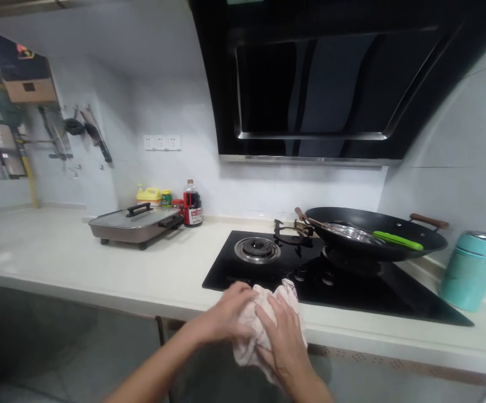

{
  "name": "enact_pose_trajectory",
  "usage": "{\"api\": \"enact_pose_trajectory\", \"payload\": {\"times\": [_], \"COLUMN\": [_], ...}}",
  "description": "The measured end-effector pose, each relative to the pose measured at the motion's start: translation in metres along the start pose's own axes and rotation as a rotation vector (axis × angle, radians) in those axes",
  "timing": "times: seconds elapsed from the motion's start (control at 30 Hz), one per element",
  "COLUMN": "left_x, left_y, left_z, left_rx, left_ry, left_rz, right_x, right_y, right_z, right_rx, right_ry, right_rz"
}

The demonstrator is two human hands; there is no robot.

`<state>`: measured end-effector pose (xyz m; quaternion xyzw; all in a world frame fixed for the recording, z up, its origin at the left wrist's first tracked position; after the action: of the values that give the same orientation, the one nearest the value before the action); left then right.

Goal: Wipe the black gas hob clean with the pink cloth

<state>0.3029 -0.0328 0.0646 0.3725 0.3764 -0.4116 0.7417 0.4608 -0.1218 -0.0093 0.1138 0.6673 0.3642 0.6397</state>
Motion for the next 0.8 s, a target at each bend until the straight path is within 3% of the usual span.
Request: {"api": "enact_pose_trajectory", "payload": {"times": [0.1, 0.17, 0.3, 0.43, 0.6, 0.8], "left_x": [-0.056, -0.08, -0.086, -0.08, -0.083, -0.082], "left_y": [-0.034, -0.05, -0.063, -0.065, -0.065, -0.06], "left_z": [-0.037, -0.066, -0.115, -0.126, -0.117, -0.108], "left_rx": [-0.105, -0.221, -0.495, -0.581, -0.636, -0.643], "left_ry": [0.019, 0.032, 0.058, 0.096, 0.072, 0.188], "left_rz": [0.269, 0.428, 0.482, 0.447, 0.364, 0.277], "right_x": [0.007, 0.016, 0.039, 0.055, 0.022, -0.027], "right_y": [0.019, 0.043, 0.095, 0.11, 0.061, -0.039], "right_z": [-0.011, -0.032, -0.083, -0.095, -0.046, 0.068], "right_rx": [0.11, 0.14, 0.061, 0.018, -0.063, 0.014], "right_ry": [0.0, 0.025, 0.031, 0.008, -0.021, -0.163], "right_rz": [-0.049, -0.126, -0.132, -0.088, 0.164, 0.235]}}
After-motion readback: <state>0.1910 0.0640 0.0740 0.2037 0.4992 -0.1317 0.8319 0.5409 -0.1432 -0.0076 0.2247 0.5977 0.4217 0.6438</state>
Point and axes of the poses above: each hand's wrist, its own y-axis towards the middle knuckle, its own x-axis out of the palm, z = x × y, the point moved 5 cm from there along y, towards the middle knuckle, and after that the axes turned 13 degrees about -z, right-handed, at the moved point
